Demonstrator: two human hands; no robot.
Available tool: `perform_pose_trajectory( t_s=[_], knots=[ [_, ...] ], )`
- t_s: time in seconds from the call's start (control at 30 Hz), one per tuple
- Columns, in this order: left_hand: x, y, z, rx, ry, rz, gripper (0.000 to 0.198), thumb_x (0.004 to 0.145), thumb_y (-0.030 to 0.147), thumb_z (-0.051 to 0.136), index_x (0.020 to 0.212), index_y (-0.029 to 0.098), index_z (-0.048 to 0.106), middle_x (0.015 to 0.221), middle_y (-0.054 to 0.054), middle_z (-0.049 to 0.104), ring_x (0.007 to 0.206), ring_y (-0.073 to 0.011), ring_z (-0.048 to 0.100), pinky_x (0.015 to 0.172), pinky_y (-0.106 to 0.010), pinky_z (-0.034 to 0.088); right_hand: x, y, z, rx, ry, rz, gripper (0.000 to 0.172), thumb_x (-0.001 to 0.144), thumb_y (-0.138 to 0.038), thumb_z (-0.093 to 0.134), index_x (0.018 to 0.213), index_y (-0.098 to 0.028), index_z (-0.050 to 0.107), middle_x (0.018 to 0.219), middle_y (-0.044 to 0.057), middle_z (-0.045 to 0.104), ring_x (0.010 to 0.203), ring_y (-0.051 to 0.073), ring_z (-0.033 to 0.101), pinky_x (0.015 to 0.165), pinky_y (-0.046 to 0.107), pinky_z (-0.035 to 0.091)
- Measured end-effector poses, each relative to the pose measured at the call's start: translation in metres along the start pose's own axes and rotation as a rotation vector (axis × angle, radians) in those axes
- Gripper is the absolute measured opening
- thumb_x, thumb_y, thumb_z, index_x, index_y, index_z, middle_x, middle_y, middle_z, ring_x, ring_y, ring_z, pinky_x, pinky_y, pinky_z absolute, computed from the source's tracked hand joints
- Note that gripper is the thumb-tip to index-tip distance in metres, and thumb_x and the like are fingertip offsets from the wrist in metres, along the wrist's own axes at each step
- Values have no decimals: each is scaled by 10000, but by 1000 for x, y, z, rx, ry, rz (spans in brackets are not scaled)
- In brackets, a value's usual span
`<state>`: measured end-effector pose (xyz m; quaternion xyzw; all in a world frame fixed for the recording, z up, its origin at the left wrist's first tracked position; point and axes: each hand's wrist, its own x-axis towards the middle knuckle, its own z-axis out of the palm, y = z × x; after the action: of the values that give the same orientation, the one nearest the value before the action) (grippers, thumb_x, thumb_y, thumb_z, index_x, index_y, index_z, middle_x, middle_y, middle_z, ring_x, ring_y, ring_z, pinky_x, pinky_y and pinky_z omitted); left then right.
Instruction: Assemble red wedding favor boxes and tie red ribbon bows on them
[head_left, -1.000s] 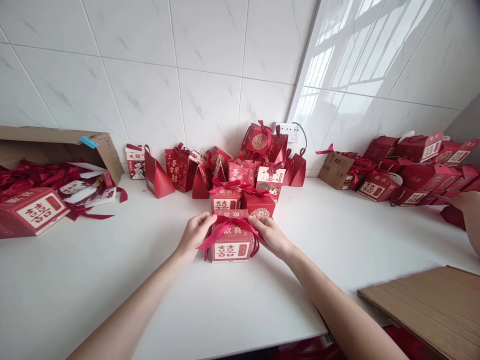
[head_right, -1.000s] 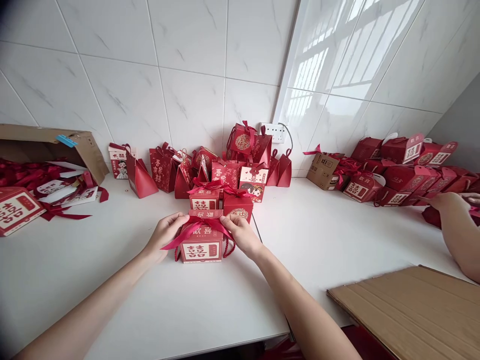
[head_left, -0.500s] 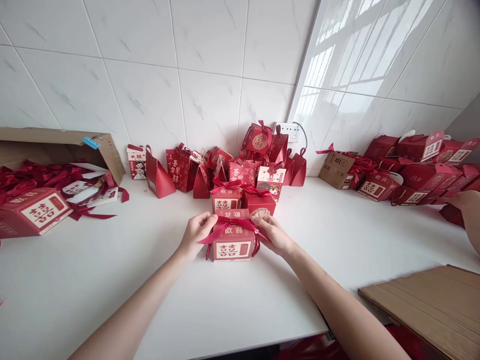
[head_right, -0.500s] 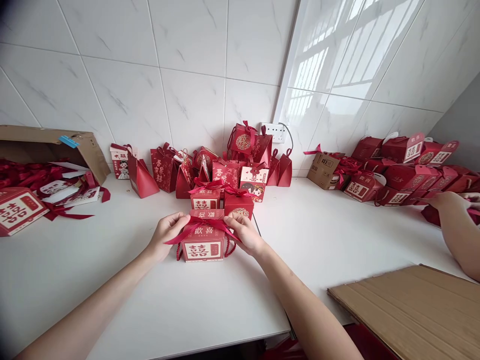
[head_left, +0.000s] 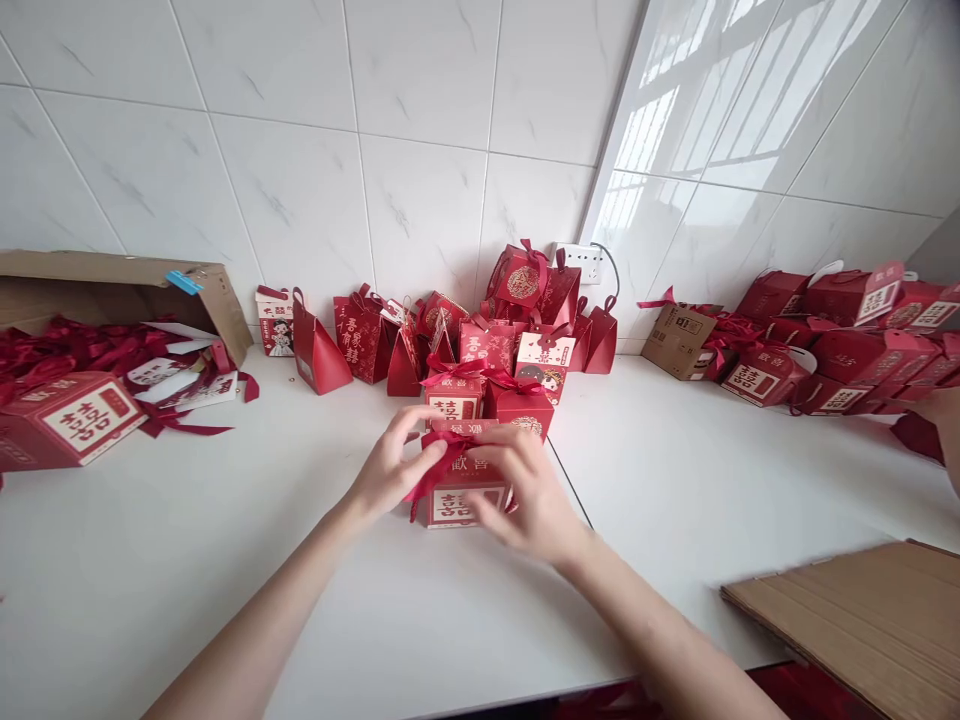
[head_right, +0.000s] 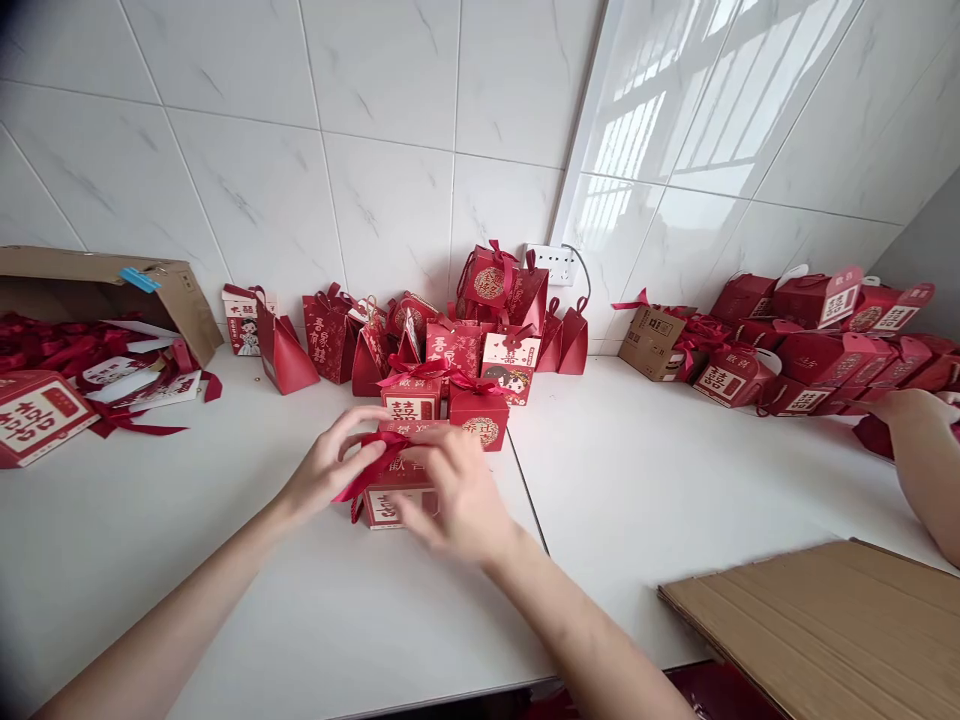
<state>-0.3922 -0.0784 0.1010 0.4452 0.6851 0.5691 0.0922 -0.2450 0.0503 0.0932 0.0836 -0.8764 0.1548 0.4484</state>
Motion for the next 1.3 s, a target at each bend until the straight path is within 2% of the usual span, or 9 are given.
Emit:
perform_pose_trajectory(
  t_s=[0.1,0.2,0.3,0.47,0.6,0.9,1.1,1.23,1.3],
  knots=[
    [1,1,1,32,-51,-22,261,740,372,555,913,189,624,1039,-72,588,998,-234,566,835,-326,457,-4,-13,13,-113,-115,-182,374,898,-353,530,1208,-146,501,1148,136,625,1128,243,529,1019,452,330],
    [1,3,-1,116,-35,-43,213,720,344,556,843,190,639,900,-43,587,833,-203,576,731,-300,459,-8,-16,18,-164,-119,-214,250,933,-293,497,1146,-173,550,1063,85,671,1046,194,578,1045,435,292],
    [0,7,-4,152,-55,-6,185,743,320,522,801,191,641,871,-40,587,813,-197,568,735,-301,456,-10,-15,15,-126,-91,-227,170,935,-209,487,1072,-179,583,994,55,686,972,156,598,1017,388,325],
    [-4,13,-2,125,-98,122,216,781,362,531,843,201,661,1006,-74,596,1046,-244,550,952,-343,416,-12,-16,11,-121,-18,-250,166,910,-133,501,1022,-179,613,903,38,663,882,151,593,945,380,360],
    [-5,12,3,125,-103,65,171,752,370,588,784,207,627,985,-69,608,1023,-246,572,936,-348,439,-14,-18,12,-156,5,-219,215,905,-122,498,1057,-221,612,792,-1,632,786,139,570,911,381,352],
    [-8,12,15,77,-63,12,154,749,342,575,711,201,623,980,-53,610,974,-229,589,878,-314,447,-15,-18,13,-94,-11,-274,155,921,-132,465,907,-209,599,703,-7,642,681,139,528,746,334,387],
    [-8,12,16,65,-51,1,141,744,328,584,700,203,633,972,-47,612,998,-224,587,912,-307,432,-13,-24,16,20,13,-336,78,909,-156,511,929,-196,575,729,-9,665,684,136,535,742,331,399],
    [-7,11,15,48,-71,30,161,759,358,594,736,205,640,947,-48,611,985,-223,587,927,-325,434,-7,-17,3,144,80,-231,204,926,-368,450,892,-199,559,713,21,623,677,162,537,678,339,403],
    [-7,11,15,25,-80,28,154,760,351,595,749,205,641,955,-51,608,986,-224,588,939,-338,433,-2,-4,-8,170,135,22,275,940,-380,380,800,-202,536,690,29,586,642,163,513,628,328,395]
  ],
)
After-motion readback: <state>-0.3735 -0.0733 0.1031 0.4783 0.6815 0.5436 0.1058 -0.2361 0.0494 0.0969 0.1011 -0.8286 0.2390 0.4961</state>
